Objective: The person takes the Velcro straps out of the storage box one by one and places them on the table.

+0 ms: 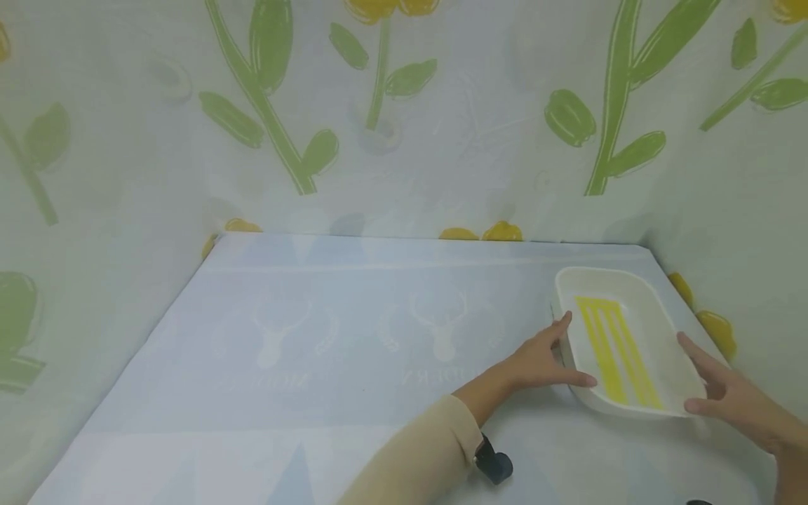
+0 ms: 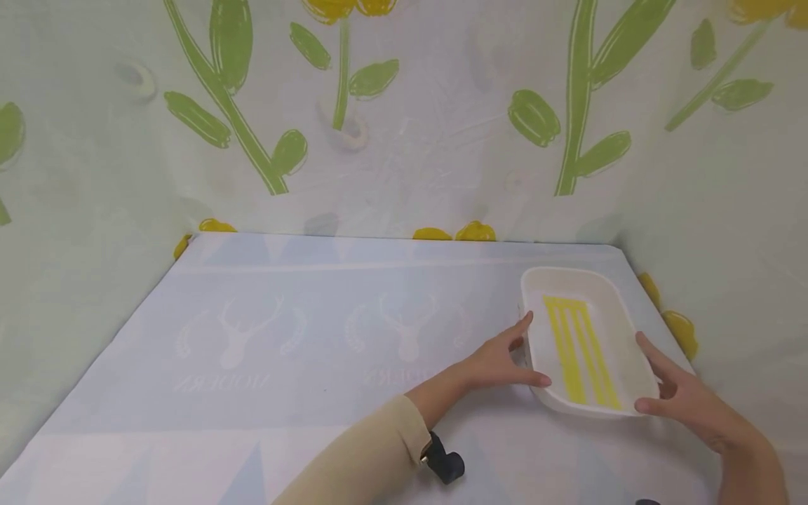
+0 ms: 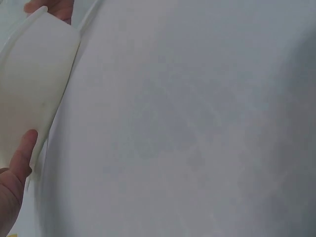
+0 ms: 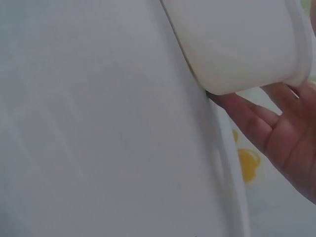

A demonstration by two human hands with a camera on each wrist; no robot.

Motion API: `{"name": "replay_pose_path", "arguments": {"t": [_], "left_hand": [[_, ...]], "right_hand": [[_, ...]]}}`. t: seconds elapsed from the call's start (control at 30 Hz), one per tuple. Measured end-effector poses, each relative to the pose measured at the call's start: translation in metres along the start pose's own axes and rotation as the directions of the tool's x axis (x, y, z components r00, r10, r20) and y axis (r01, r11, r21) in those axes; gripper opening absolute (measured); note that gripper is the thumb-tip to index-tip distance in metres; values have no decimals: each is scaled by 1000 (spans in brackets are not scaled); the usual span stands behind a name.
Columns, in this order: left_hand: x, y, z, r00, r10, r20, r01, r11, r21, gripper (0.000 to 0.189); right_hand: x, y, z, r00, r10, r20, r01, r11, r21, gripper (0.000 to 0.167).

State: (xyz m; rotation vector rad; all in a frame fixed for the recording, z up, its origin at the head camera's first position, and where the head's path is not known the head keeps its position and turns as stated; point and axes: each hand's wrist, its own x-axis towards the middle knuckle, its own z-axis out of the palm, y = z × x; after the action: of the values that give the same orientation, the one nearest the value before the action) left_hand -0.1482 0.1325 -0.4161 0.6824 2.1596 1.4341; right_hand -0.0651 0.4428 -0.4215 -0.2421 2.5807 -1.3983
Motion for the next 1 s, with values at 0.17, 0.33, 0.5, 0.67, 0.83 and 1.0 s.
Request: {"name": "replay_pose_path", "arguments": {"t": [0.17, 0.33, 0.5, 0.67, 0.83, 1.0], "left_hand": [[0, -6, -3, 1000, -7, 19, 8, 999, -35, 100], [-1, -4, -7, 999, -20, 32, 22, 998, -52, 100], [-3, -1, -10, 998, -50, 25, 51, 997, -63, 99], [-5, -1, -11, 996, -85, 25, 86, 994, -70, 100], [-6, -3, -13, 996, -88, 21, 89, 994, -61, 99], [-7, -6, -15, 997, -77, 27, 78, 995, -60, 99]], "right_hand": [[1, 2, 1, 998, -48, 30, 47, 998, 42, 91], [6, -2, 0, 999, 41, 4, -40, 995, -88, 95], [11, -6, -1, 1000, 24, 1, -24, 998, -64, 94], [11, -5, 0, 1000, -14, -10, 14, 1000, -18, 94], [14, -3, -1, 1000, -29, 6, 29, 999, 28, 90], [16, -5, 0, 998, -32, 49, 26, 993, 112, 89]]}}
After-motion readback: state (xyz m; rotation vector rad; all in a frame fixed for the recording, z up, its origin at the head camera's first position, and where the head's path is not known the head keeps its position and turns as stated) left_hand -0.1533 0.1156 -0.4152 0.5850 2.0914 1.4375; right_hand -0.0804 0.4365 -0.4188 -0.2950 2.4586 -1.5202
